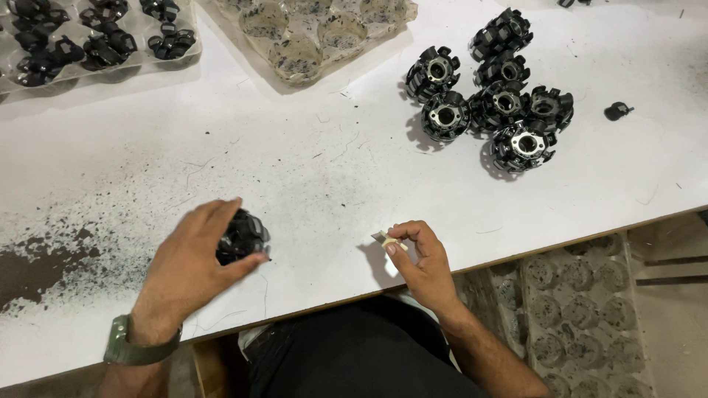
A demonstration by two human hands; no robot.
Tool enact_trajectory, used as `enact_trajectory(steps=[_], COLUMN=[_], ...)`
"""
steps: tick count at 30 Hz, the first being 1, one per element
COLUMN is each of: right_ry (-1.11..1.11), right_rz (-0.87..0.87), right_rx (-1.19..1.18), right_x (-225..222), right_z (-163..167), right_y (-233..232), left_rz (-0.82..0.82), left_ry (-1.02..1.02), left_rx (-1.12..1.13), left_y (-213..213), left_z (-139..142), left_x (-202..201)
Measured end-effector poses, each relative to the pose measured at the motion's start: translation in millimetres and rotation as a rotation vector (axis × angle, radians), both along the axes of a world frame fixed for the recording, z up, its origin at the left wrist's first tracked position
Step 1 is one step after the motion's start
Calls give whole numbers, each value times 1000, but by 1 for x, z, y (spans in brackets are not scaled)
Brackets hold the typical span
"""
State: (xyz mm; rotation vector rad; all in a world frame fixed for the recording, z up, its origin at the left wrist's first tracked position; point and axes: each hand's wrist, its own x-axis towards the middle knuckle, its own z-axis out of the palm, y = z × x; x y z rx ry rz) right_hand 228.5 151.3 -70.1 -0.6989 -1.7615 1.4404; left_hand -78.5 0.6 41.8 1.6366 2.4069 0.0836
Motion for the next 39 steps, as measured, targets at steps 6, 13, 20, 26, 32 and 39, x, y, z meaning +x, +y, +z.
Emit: enact_trajectory(steps=[6,13,20,26,32,39], right_ry=[-105,-67,-125,-169,-256,-271], right_rz=[-34,-72,-10,-31,-49,-35], right_rx=[55,109,251,496,619,625], right_x=[-4,-5,-12,-35,-43,-42], right_z=[3,6,11,21,32,34], right_y=[-3,-7,-22,-31,-33,-30], left_rz=[25,-111,-253,-150,-64,-156], left_ry=[-51,-221,-131,-245,-312,-144], left_rx=[181,267,726,501,433,194], left_y=[-14,11,17,23,25,-4], left_z=[11,-44,-49,-47,-46,-13], left_x=[-4,93,108,97,101,75])
